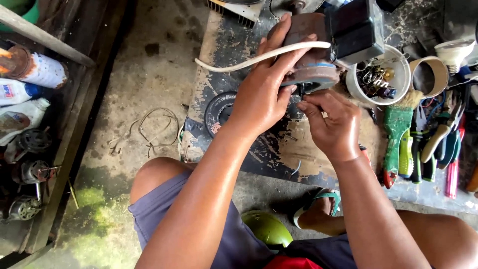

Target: Disassembling an electric motor using a screwdriver and pliers on a repair bench.

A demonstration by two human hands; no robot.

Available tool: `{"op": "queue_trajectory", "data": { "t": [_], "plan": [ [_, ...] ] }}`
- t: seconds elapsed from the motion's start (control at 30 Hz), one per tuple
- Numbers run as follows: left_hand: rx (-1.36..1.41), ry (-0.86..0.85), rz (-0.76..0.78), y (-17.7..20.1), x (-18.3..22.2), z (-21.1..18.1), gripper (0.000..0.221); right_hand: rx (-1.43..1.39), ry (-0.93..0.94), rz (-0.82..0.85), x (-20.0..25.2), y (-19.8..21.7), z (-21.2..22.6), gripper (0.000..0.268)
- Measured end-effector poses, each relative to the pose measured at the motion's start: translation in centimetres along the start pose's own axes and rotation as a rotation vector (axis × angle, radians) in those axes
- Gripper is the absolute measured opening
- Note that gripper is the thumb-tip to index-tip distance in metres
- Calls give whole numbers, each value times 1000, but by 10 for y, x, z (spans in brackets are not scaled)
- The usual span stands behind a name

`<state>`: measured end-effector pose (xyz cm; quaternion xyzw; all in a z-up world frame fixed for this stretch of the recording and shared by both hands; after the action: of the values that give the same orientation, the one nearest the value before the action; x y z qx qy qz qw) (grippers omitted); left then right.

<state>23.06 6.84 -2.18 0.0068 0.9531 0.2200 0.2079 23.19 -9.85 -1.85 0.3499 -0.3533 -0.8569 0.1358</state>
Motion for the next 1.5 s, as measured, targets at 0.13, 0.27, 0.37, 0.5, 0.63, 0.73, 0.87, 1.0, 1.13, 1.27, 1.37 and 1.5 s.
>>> {"op": "queue_trajectory", "data": {
  "t": [0.13,0.27,0.37,0.5,0.63,0.73,0.87,1.0,1.13,1.27,1.37,1.5],
  "plan": [
    [-12,-23,-13,1,1,-3,92,-44,-91,-37,1,-3,-6,6],
    [0,-23,-20,2,2,-6,91,-96,-113,-57,1,-4,-7,4],
    [30,37,-16,1,2,-10,91,-159,-146,-53,0,-5,-8,5],
    [46,8,-17,0,2,-15,84,-225,-246,-61,3,-6,-11,6],
    [1,73,-8,0,1,-16,92,-86,-178,-38,5,-5,-10,6],
    [-2,92,-5,1,-1,-19,91,-168,-230,-56,10,-12,-17,7],
    [-39,163,8,2,-3,-22,95,-227,-300,-50,10,-9,-6,4],
    [-99,328,-218,5,3,-26,84,-10,-323,41,28,1,-5,9],
    [-369,292,-445,7,17,-28,47,226,-449,-42,61,11,-30,8],
    [-542,241,-508,-8,27,-26,39,320,-468,-35,72,21,-40,4],
    [-461,309,-409,-24,34,-26,18,401,-565,15,61,34,-27,8],
    [-81,567,-325,-45,26,-22,22,371,-623,61,85,25,-44,25]
  ]
}}
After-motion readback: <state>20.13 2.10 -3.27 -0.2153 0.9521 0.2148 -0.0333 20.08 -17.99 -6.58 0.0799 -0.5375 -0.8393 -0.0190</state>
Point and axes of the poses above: each hand's wrist, its own x-axis away from the middle knuckle, its own y-axis out of the back of the hand, z = x × y, the point moved 6 cm from there along -x, towards the middle knuckle, and after that the axes turned 4 degrees about x, right-handed, at the moved point
